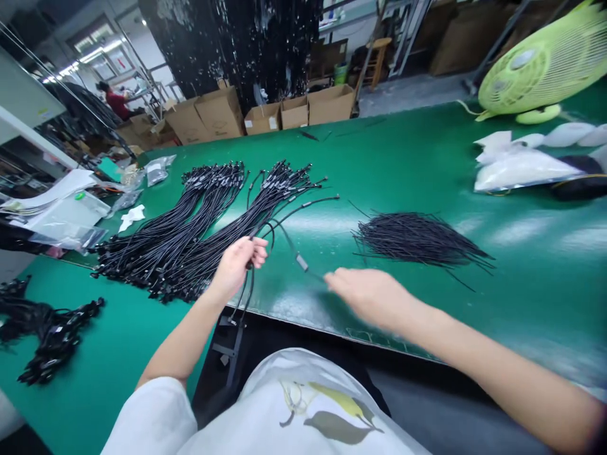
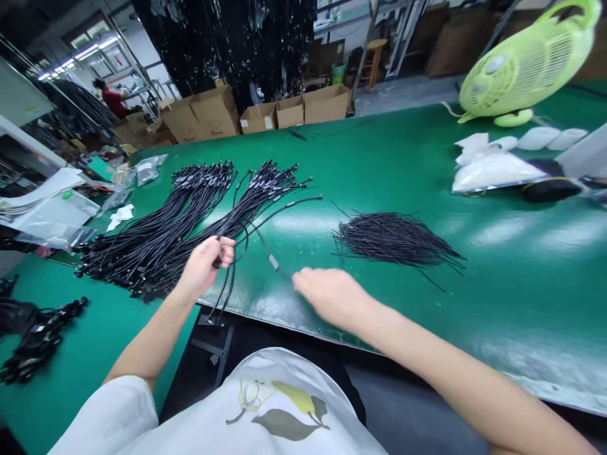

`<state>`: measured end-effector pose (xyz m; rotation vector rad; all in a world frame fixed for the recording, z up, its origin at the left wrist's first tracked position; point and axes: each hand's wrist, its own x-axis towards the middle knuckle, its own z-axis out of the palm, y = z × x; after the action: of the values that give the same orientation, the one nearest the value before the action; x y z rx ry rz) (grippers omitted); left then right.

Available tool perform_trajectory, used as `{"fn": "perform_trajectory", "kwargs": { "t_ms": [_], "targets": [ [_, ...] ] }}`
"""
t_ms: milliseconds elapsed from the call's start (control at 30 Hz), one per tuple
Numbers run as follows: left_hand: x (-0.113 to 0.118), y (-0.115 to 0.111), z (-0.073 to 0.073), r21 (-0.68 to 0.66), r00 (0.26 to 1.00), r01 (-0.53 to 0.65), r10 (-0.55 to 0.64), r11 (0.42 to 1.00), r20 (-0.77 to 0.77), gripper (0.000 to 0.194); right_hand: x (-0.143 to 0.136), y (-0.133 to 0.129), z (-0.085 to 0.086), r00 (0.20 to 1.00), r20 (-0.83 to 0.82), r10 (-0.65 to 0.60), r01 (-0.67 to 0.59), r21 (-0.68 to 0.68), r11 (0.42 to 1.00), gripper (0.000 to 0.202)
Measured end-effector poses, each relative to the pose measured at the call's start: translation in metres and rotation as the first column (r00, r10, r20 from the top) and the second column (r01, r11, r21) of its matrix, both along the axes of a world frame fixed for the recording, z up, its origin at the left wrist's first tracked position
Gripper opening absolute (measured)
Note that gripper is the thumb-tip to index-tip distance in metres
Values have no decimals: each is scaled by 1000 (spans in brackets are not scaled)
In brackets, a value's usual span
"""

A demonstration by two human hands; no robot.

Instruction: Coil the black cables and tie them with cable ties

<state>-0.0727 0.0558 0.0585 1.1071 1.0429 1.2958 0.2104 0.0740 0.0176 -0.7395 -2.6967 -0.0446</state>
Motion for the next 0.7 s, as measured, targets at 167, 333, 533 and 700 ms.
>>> {"fn": "perform_trajectory", "kwargs": {
  "t_ms": [167, 333, 533, 700],
  "targets": [
    [47, -13, -28, -57, 850, 368, -360, 928, -384, 28, -23, -11, 24, 983, -126, 136, -159, -196, 968, 31],
    [54, -27, -33, -185, 902, 417, -430, 890, -32, 27, -31, 9, 10, 781, -581, -231, -53, -430, 901, 26],
    [70, -32, -50, -295, 943, 326, -285, 898, 175, 46, -51, -5, -23, 532, -510, -676, -415, -853, 316, 30],
    [75, -46, -72, -255, 948, 310, -319, 916, 7, 44, -61, -18, -25, 314, -463, -829, -709, -695, 120, 35]
  ]
}}
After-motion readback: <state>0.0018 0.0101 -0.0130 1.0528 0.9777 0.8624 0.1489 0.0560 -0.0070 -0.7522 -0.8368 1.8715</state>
